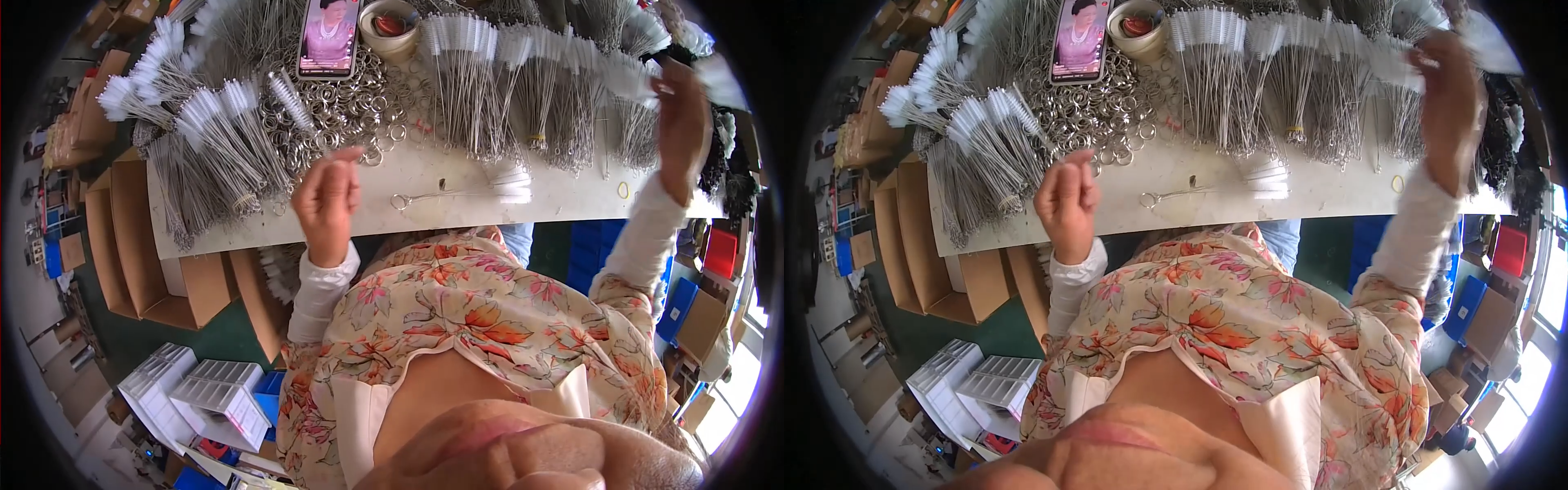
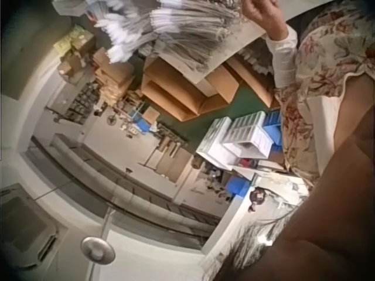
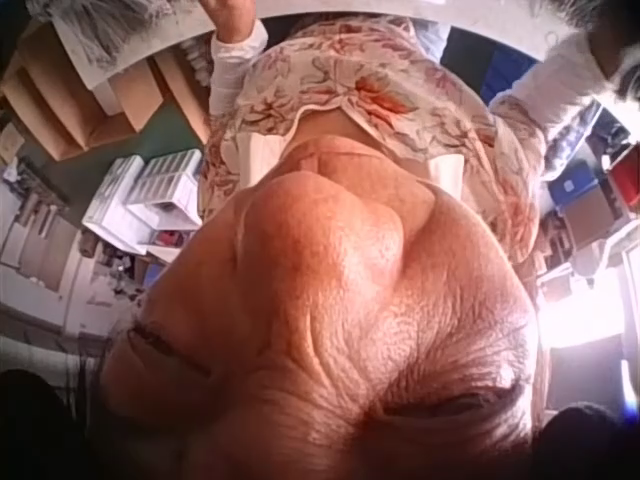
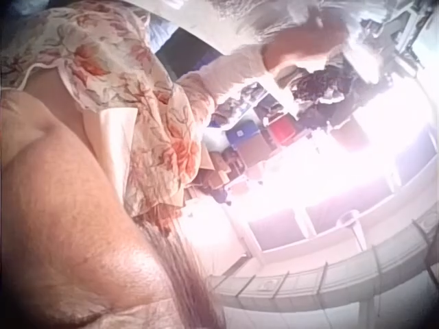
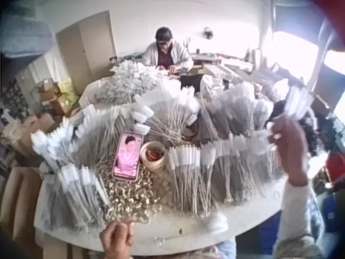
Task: Assembling small white bottle brushes by attaching metal rings to the wire handles.
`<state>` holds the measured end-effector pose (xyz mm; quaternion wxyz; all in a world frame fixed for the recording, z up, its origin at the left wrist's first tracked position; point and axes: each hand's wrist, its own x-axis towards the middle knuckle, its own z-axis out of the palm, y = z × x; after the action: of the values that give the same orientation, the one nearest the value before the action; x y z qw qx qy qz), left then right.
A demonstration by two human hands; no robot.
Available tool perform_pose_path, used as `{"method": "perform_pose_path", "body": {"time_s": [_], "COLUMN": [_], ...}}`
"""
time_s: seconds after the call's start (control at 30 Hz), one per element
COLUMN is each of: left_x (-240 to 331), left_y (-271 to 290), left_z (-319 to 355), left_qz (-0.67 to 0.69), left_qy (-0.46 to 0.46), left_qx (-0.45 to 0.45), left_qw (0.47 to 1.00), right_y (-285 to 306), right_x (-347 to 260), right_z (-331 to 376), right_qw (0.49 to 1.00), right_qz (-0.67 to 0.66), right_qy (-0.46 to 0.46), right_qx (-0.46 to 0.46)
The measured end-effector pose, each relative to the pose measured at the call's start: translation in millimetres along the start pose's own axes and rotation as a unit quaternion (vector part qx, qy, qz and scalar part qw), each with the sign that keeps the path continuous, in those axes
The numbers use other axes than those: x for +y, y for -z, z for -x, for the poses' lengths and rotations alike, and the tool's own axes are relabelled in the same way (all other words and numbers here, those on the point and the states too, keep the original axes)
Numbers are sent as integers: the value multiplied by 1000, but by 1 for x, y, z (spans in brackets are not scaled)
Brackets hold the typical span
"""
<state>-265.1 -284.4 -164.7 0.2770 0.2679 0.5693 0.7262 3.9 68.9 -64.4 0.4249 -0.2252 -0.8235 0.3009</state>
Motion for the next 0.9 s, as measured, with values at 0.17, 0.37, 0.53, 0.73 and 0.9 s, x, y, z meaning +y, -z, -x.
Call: {"method": "perform_pose_path", "body": {"time_s": [0.17, 0.37, 0.53, 0.73, 0.9], "left_x": [-3, -6, 17, -23, 12], "left_y": [-53, -40, -38, -58, -31], "left_z": [-18, -45, -40, -30, -56], "left_qz": [-74, -243, -169, -255, -210], "left_qy": [-147, -376, -401, -391, -390], "left_qx": [-87, -6, -86, -117, -109], "left_qw": [983, 894, 896, 877, 890], "right_y": [-200, -226, -224, -222, -175], "right_x": [-85, -135, -97, -93, -91], "right_z": [58, 72, 77, 72, 56], "right_qw": [824, 899, 776, 598, 821], "right_qz": [-517, -408, -537, -685, -429], "right_qy": [-134, -37, -275, -414, -284], "right_qx": [-191, -152, -183, -32, -249]}}
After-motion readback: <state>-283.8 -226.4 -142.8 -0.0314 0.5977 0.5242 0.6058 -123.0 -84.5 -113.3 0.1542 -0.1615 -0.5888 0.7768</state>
